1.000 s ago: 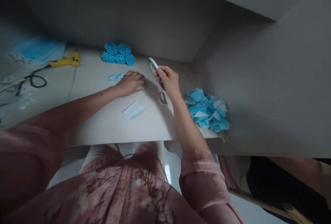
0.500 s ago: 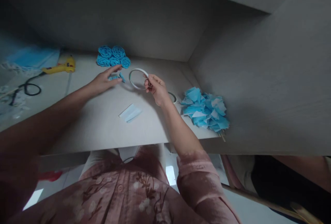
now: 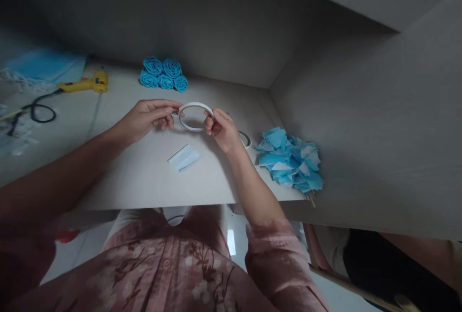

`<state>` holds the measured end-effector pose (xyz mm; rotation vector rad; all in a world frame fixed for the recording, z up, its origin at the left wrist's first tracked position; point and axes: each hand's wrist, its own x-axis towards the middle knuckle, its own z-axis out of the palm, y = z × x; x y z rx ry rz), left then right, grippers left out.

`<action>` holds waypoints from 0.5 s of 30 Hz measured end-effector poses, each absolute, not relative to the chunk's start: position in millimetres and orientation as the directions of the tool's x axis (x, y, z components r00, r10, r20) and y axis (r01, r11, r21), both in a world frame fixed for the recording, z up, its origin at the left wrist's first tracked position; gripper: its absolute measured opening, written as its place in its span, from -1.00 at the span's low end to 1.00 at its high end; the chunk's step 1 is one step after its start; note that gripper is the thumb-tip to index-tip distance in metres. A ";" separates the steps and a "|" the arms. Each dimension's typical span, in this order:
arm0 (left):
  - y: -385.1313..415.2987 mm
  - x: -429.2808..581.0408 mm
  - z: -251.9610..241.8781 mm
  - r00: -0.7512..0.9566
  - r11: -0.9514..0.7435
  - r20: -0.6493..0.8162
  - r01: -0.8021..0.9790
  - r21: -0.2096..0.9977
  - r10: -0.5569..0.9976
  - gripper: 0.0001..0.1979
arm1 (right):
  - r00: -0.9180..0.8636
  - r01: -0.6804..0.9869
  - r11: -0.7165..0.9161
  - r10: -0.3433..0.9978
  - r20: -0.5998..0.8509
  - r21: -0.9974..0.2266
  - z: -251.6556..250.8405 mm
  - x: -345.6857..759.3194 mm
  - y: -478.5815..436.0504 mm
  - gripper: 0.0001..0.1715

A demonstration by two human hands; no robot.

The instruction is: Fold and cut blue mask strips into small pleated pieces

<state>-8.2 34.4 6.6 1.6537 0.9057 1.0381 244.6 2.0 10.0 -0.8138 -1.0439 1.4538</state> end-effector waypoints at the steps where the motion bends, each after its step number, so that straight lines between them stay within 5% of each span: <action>1: 39.4 -13.2 6.4 0.320 -0.295 0.241 0.130 0.947 0.916 -0.52 | -0.126 -0.397 0.003 0.990 0.058 -0.918 11.0 245.0 2.5 -0.70; 5: 66.5 -40.5 -1.1 0.100 -0.403 0.412 0.502 0.765 0.906 -0.70 | -0.044 -0.487 -0.018 0.999 0.005 -0.873 13.9 247.8 6.8 -0.72; 8: 77.3 -52.5 -11.0 0.289 -0.498 0.454 0.740 0.453 0.843 -0.73 | -0.032 -0.529 -0.038 0.999 -0.025 -0.848 13.7 249.0 9.4 -0.76; 11: 76.7 -49.1 -18.9 0.406 -0.548 0.436 0.790 0.275 0.803 -0.70 | -0.037 -0.498 -0.039 0.999 -0.024 -0.866 12.3 248.4 10.2 -0.75; 15: 78.3 -31.7 -25.8 0.475 -0.600 0.437 0.772 0.209 0.764 -0.65 | -0.038 -0.460 -0.033 0.999 -0.018 -0.887 11.7 246.2 9.7 -0.73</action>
